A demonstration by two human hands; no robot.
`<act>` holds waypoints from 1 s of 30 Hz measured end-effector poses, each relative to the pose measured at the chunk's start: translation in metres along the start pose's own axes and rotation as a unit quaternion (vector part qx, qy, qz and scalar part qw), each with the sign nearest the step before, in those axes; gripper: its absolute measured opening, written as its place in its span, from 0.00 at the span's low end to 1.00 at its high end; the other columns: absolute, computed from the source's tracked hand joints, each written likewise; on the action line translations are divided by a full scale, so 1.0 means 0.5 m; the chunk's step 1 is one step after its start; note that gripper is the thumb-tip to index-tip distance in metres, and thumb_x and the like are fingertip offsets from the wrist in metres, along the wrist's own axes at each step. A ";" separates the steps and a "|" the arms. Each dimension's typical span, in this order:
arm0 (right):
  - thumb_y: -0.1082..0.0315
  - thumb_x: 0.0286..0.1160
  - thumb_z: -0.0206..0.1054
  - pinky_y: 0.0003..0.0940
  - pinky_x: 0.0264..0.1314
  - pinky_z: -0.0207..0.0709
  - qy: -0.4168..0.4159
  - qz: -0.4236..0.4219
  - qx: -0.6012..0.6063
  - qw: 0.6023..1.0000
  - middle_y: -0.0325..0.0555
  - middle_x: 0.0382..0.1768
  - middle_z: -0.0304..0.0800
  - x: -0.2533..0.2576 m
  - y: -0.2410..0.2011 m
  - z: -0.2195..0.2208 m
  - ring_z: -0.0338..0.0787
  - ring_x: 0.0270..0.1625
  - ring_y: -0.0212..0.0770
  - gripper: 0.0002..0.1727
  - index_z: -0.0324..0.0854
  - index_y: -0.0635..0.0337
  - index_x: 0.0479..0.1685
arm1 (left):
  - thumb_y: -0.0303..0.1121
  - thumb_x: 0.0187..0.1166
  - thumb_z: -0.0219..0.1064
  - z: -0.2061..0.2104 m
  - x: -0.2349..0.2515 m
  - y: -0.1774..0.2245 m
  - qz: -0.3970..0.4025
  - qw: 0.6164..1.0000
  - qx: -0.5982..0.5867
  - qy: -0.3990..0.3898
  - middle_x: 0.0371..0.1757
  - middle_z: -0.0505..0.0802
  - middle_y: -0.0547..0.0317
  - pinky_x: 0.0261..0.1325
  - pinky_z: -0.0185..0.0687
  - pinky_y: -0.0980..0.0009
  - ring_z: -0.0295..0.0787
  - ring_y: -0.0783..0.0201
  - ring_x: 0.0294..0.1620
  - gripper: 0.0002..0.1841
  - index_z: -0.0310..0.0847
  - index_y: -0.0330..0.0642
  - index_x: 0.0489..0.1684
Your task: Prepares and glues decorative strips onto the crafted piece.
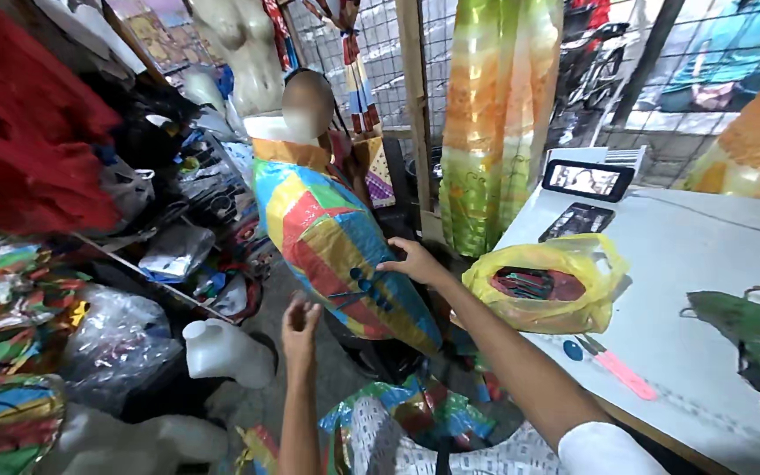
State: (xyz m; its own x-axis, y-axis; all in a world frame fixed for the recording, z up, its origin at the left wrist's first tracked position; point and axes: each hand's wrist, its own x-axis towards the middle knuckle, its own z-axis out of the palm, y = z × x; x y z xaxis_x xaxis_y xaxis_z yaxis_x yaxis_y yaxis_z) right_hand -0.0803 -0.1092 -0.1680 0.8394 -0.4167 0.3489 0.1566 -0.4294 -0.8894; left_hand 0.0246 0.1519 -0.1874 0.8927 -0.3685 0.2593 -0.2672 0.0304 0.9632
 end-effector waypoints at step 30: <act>0.65 0.71 0.79 0.43 0.63 0.82 -0.013 0.064 0.022 0.998 0.60 0.51 0.89 0.027 -0.024 0.013 0.89 0.53 0.45 0.23 0.81 0.74 0.57 | 0.20 0.76 0.69 0.073 0.077 -0.061 -0.017 0.988 -0.112 -0.104 0.38 0.94 0.58 0.53 0.90 0.71 0.93 0.70 0.42 0.07 0.81 0.30 0.48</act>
State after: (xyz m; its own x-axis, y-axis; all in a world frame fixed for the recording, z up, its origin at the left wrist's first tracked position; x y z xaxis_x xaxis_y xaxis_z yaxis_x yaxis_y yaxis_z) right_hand -0.0674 -0.1046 -0.1544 0.8669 -0.4454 0.2239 0.0684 -0.3386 -0.9384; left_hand 0.0537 0.1028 -0.2096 0.7994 -0.5555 0.2291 -0.1313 0.2106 0.9687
